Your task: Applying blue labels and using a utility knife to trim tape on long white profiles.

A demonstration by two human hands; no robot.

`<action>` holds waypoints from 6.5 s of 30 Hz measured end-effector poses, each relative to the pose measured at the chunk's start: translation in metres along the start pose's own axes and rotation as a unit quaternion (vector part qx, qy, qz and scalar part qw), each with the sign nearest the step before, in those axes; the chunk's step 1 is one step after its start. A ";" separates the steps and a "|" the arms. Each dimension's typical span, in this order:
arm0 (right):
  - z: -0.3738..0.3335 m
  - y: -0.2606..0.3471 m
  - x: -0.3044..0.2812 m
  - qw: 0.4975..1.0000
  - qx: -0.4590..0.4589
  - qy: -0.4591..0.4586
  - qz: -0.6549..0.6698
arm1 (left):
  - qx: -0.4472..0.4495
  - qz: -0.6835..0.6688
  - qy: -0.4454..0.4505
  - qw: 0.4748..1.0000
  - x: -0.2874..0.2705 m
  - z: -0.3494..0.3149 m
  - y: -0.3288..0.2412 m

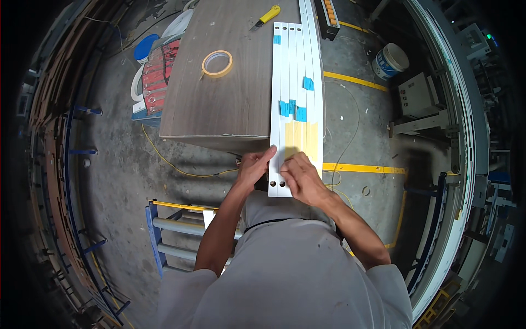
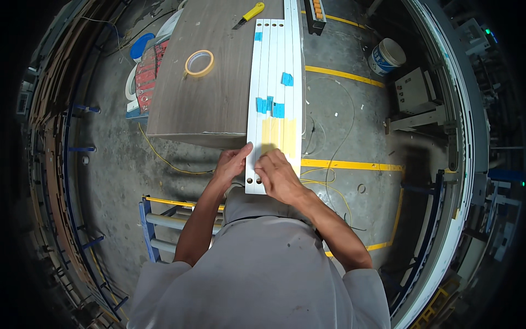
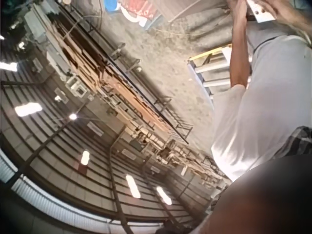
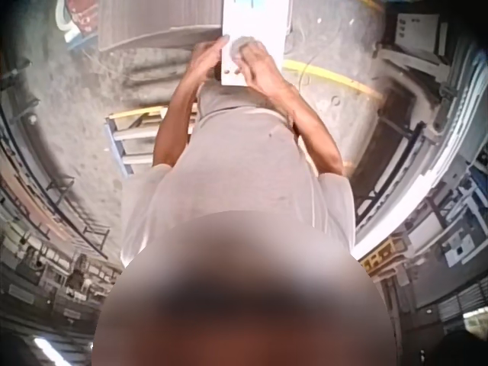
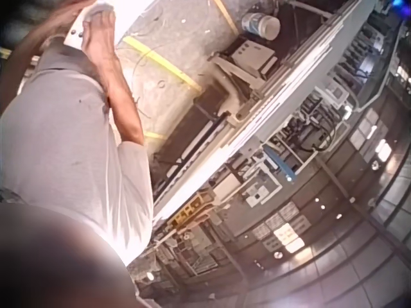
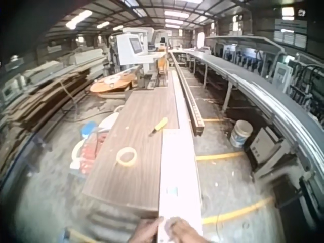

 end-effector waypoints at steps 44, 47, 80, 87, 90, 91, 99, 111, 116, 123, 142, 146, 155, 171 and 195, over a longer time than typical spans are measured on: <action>-0.021 -0.004 -0.048 0.666 0.201 -0.171 0.698 | 0.187 -0.020 0.048 0.981 0.025 -0.075 -0.082; -0.004 0.002 -0.017 0.729 0.197 -0.127 0.643 | 0.088 -0.215 0.166 0.958 0.068 -0.086 -0.076; 0.002 -0.123 -0.067 0.918 0.320 -0.186 -0.143 | 0.339 0.485 0.039 0.805 0.105 -0.028 -0.113; -0.007 -0.122 -0.073 0.926 0.295 -0.228 -0.069 | 0.316 0.487 0.057 0.812 0.101 -0.026 -0.110; -0.007 -0.121 -0.075 0.928 0.283 -0.231 -0.074 | 0.325 0.487 0.061 0.808 0.103 -0.029 -0.106; -0.004 -0.124 -0.074 0.928 0.281 -0.233 -0.072 | 0.325 0.489 0.060 0.807 0.105 -0.029 -0.108; 0.002 -0.130 -0.067 0.927 0.299 -0.160 -0.161 | 0.296 0.529 0.082 0.791 0.108 -0.027 -0.104; 0.012 -0.119 -0.069 0.941 0.236 -0.123 -0.208 | 0.287 0.526 0.076 0.797 0.109 -0.023 -0.102; 0.016 -0.123 -0.078 0.945 0.225 -0.161 -0.174 | 0.297 0.530 0.072 0.791 0.109 -0.021 -0.109; 0.006 -0.117 -0.068 0.943 0.216 -0.197 -0.161 | 0.284 0.542 0.065 0.788 0.105 -0.021 -0.098; 0.012 -0.128 -0.070 0.947 0.244 -0.156 -0.138 | 0.288 0.548 0.062 0.783 0.111 -0.022 -0.109; 0.000 -0.133 -0.060 0.943 0.271 -0.157 -0.111 | 0.279 0.552 0.064 0.783 0.109 -0.019 -0.105; -0.012 -0.124 -0.066 0.939 0.269 -0.180 -0.119 | 0.299 0.549 0.063 0.778 0.109 -0.027 -0.101; 0.005 -0.120 -0.074 0.942 0.248 -0.136 -0.179 | 0.274 0.559 0.068 0.779 0.112 -0.024 -0.104; -0.003 -0.133 -0.058 0.944 0.269 -0.147 -0.120 | 0.272 0.562 0.076 0.778 0.109 -0.022 -0.099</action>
Point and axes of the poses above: each hand's wrist, its own z-axis towards the middle knuckle, its own x-axis out of the palm, y = z × x, the point moved 10 cm from there along z, towards the middle knuckle, and after that the axes turned 4 degrees about -z, right-handed, at the moved point
